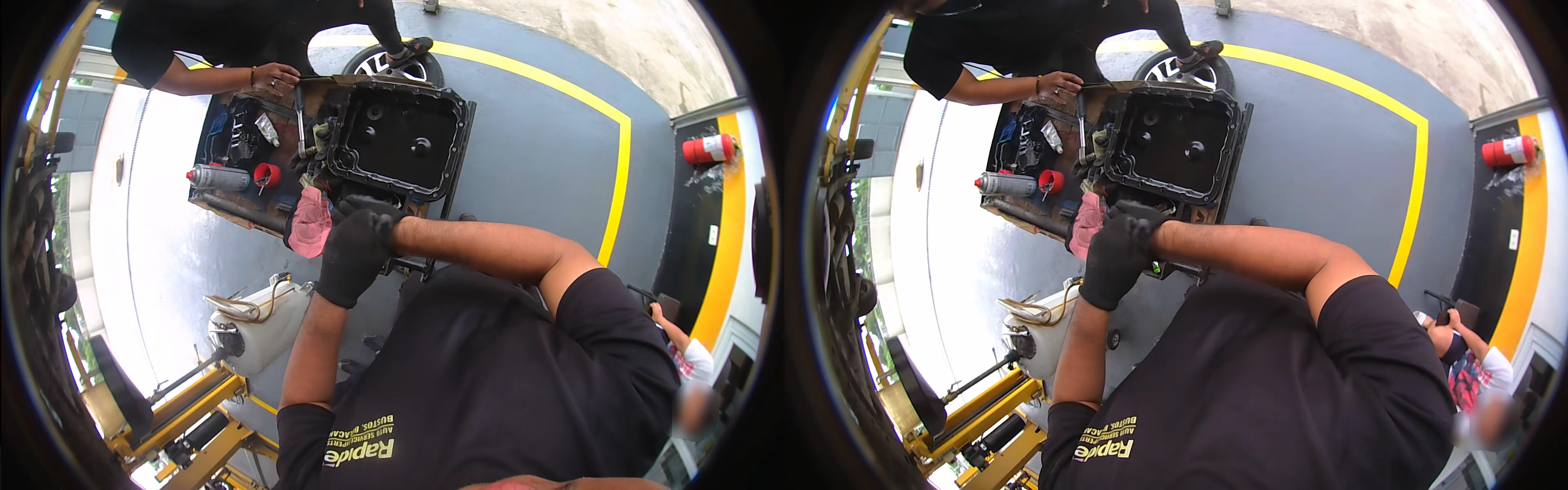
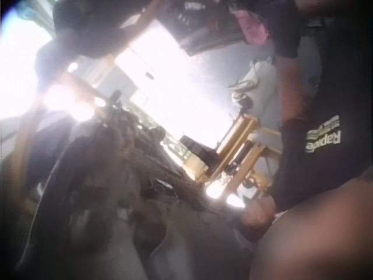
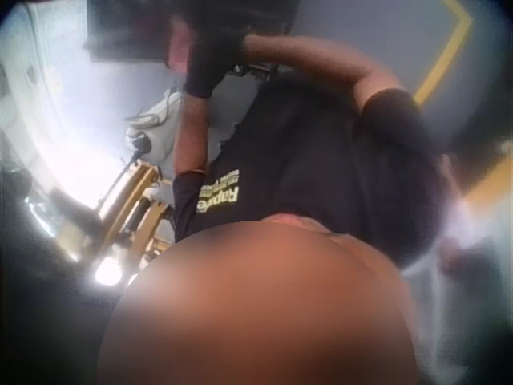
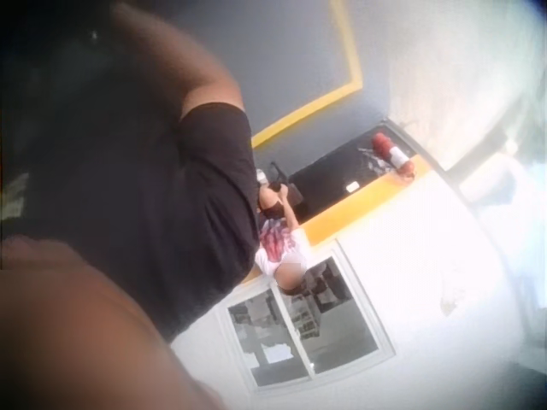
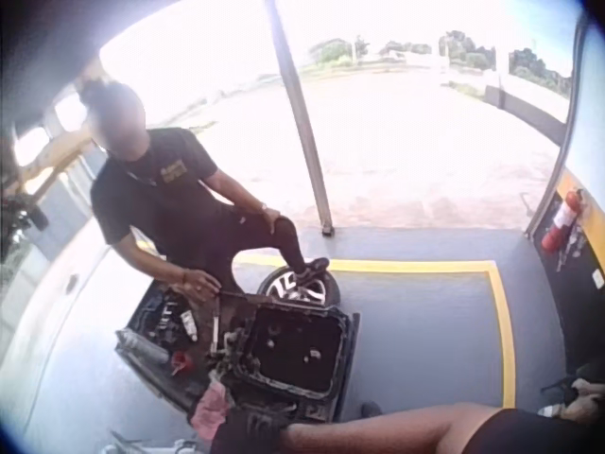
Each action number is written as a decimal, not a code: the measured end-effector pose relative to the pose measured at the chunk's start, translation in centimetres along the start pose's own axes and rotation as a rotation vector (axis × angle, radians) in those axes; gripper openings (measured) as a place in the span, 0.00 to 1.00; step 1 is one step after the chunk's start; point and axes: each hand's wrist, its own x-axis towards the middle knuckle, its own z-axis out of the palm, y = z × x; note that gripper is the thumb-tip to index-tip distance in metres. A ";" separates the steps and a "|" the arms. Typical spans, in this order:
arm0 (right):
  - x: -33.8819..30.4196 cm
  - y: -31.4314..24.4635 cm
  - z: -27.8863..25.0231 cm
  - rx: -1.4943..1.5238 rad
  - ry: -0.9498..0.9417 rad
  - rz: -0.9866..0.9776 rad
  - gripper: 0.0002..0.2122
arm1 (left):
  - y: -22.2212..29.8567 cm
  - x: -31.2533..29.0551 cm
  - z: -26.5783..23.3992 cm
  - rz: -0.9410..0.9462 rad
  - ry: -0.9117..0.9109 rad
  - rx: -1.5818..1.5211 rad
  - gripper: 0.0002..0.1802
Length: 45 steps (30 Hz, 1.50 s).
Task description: The person applies sealant along the perimeter of a black oil pan using a tube, then wipes the edges with a cloth. The pan is held and rotated as needed, and the sealant is smoothed by hand. The pan is later lifted and positioned under a raised vehicle.
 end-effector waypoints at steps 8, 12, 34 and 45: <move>-2.8 -1.0 0.7 -0.143 0.531 -0.531 0.33 | 8.8 2.2 -0.2 -0.323 0.097 -0.238 0.14; -4.1 -1.6 -9.2 -0.038 0.716 -0.218 0.25 | 11.2 2.2 -0.7 -0.398 0.189 -0.054 0.16; 4.5 -10.7 -16.9 1.502 0.568 -0.394 0.26 | 7.1 -4.0 -4.9 -0.491 0.342 0.416 0.13; 7.3 -6.8 -3.2 0.301 0.777 -0.467 0.30 | 7.3 2.7 -9.3 -0.384 0.369 0.215 0.18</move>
